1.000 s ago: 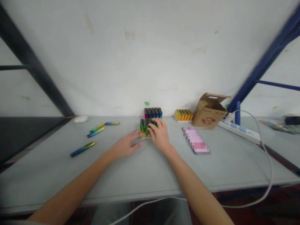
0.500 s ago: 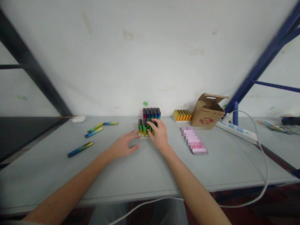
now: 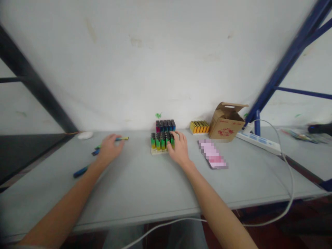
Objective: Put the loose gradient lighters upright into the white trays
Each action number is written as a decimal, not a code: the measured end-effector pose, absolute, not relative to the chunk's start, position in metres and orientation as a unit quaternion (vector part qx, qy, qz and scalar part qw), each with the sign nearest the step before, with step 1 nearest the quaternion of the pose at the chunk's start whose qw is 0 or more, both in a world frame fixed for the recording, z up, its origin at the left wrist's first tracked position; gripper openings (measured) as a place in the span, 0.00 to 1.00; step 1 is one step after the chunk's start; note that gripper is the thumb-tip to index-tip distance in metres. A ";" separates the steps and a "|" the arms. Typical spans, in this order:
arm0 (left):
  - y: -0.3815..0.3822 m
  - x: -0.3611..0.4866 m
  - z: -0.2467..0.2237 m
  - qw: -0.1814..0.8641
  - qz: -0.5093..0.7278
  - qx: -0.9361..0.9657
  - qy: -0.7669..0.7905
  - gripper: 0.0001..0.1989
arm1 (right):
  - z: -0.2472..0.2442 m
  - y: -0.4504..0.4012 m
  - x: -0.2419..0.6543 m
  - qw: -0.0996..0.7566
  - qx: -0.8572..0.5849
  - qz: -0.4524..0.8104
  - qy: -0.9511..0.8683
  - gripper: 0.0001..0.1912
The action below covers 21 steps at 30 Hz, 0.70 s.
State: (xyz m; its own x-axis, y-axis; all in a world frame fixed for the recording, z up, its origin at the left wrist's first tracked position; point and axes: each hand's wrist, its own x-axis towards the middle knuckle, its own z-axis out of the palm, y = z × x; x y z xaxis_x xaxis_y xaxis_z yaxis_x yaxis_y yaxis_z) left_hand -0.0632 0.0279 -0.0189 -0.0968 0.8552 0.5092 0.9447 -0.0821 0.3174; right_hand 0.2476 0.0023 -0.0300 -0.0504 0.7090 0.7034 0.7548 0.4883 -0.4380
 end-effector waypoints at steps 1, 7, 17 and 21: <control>0.029 -0.073 -0.018 0.086 -0.285 -0.639 -0.709 0.22 | -0.031 0.003 0.248 0.468 -0.509 -0.017 -0.722 0.24; 0.027 -0.106 -0.015 -0.008 -0.163 -0.562 -0.811 0.26 | -0.034 0.002 0.245 0.478 -0.509 0.012 -0.715 0.23; 0.039 -0.125 -0.015 -0.023 -0.201 -0.551 -0.810 0.20 | -0.034 0.002 0.242 0.482 -0.510 0.017 -0.712 0.22; 0.042 -0.126 -0.017 -0.034 -0.237 -0.571 -0.786 0.15 | -0.033 0.001 0.243 0.487 -0.511 0.020 -0.708 0.21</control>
State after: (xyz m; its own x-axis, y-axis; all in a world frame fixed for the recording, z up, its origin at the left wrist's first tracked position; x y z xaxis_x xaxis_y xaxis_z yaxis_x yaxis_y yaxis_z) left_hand -0.1260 0.0419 -0.0172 -0.3466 0.9125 0.2174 0.8804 0.2365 0.4110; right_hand 0.2430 0.0015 -0.0331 -0.0024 0.7430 0.6692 0.7036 0.4768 -0.5268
